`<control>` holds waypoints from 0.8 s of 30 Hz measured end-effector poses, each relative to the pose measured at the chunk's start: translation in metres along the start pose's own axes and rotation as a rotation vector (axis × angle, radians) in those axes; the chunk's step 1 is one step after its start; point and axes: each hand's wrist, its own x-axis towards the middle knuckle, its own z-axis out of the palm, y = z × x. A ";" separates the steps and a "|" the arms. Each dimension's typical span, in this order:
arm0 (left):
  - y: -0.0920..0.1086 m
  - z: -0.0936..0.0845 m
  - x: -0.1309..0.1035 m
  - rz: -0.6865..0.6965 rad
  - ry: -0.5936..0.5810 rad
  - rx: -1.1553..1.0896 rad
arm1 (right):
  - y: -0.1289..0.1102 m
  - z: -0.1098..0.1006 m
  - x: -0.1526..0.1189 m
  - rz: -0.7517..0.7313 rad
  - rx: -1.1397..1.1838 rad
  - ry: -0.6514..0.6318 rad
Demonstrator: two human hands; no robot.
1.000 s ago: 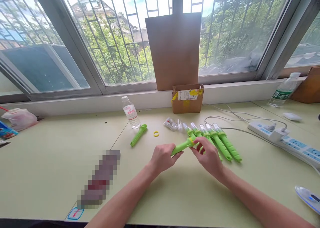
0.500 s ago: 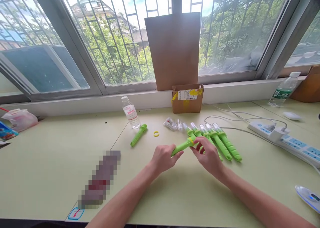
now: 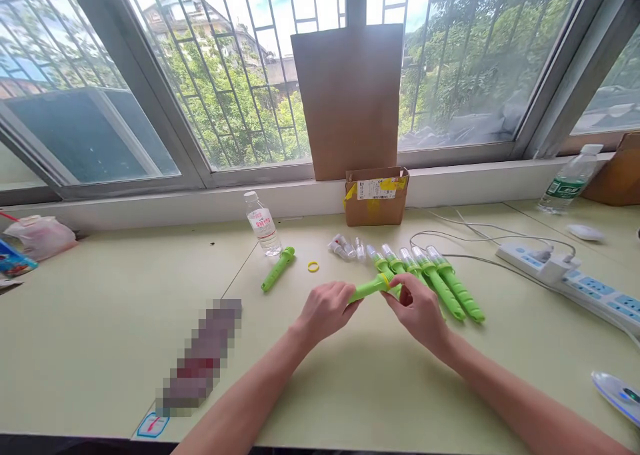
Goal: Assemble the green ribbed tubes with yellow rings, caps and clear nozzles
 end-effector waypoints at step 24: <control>0.006 0.003 -0.002 -0.071 0.059 -0.071 | -0.006 0.000 -0.002 -0.026 0.103 0.090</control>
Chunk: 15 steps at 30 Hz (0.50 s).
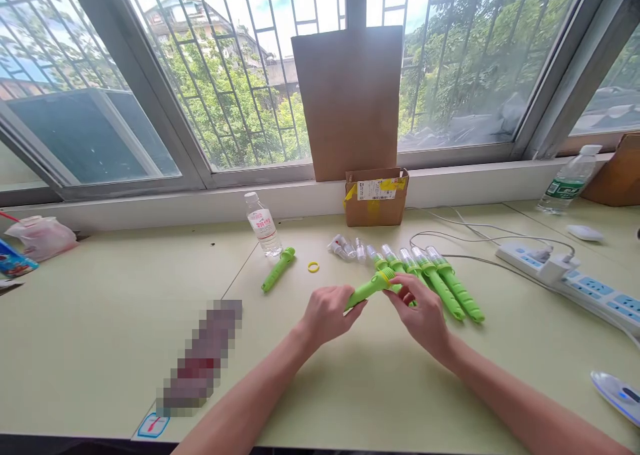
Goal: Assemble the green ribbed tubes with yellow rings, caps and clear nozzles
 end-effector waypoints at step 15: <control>0.011 -0.005 0.003 0.055 0.132 0.081 | -0.005 0.001 0.000 -0.062 0.009 0.098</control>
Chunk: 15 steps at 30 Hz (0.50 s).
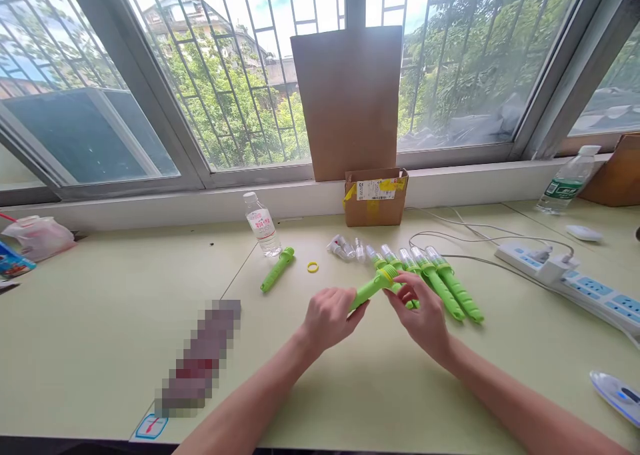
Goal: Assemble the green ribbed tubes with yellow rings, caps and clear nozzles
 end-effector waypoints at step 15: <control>0.010 0.006 -0.008 -0.074 -0.007 0.012 | 0.002 0.003 -0.004 0.118 0.005 0.007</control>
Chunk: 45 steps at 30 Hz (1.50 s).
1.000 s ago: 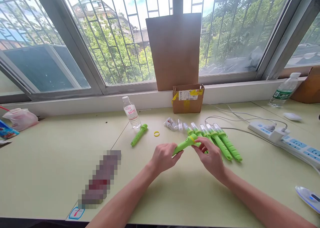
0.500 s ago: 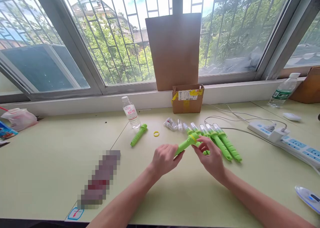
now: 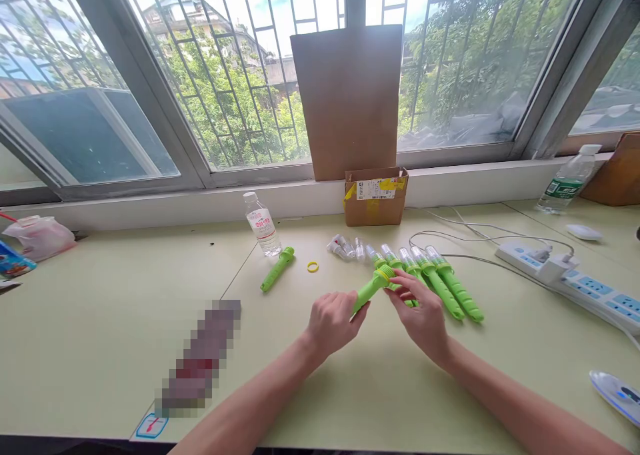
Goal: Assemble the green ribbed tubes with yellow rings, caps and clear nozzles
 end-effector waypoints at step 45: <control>-0.015 -0.009 0.019 -0.791 -0.496 -0.780 | 0.007 -0.004 0.007 0.032 0.009 -0.151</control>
